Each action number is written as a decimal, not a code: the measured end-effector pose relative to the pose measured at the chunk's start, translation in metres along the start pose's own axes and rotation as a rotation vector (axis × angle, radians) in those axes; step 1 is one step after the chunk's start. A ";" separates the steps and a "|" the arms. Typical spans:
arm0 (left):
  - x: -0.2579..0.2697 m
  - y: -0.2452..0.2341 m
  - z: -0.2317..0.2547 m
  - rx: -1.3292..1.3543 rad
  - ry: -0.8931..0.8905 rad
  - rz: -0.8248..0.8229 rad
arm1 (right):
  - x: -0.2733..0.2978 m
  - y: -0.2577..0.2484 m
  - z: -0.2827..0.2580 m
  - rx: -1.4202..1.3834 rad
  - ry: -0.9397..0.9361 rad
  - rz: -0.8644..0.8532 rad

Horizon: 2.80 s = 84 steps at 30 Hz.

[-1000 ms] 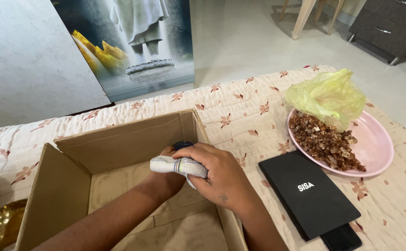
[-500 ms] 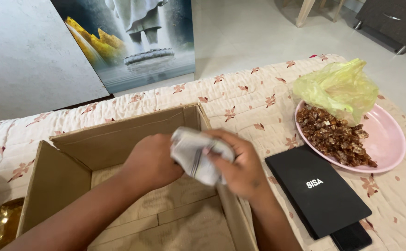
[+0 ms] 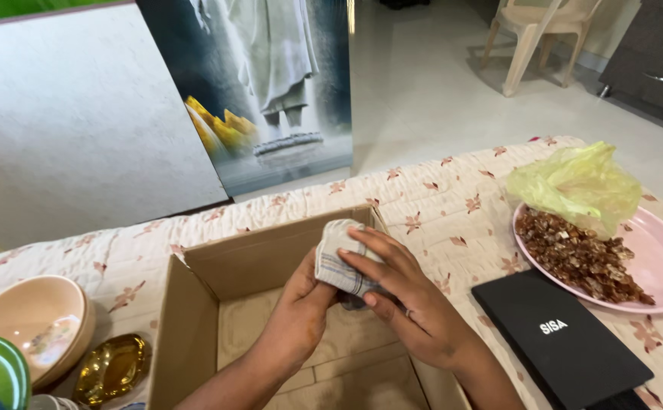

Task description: The person wipes a green plate and several small blue bowls with a cloth. They handle each item one at a time, wiping the surfaces and placing them back on the table.

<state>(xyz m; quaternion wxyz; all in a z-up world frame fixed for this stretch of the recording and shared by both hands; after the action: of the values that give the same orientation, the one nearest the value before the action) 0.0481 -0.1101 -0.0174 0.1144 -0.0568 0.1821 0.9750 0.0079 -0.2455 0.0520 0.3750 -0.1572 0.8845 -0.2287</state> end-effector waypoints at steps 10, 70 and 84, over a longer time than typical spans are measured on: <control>0.056 0.093 0.076 -1.453 0.978 -0.364 | 0.034 0.007 0.107 -1.100 0.363 0.204; 0.064 0.092 0.092 -1.362 0.932 -0.236 | 0.036 0.008 0.109 -0.989 0.549 0.384; 0.035 0.054 0.087 -1.089 0.718 -0.104 | 0.027 -0.016 0.070 -0.802 0.332 0.512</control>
<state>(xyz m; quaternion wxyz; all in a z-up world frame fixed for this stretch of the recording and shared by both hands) -0.0052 -0.1194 0.0765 0.0484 -0.4373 -0.3137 0.8415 0.0430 -0.2911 0.0015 0.1835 -0.0285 0.9607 0.2064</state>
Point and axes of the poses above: each hand's wrist, its own x-axis away from the middle knuckle, its own y-axis out of the palm, z = x × y, the point moved 8 cm from there along -x, towards the middle knuckle, and after that the axes turned 3 degrees about z, right-handed, at the moved point
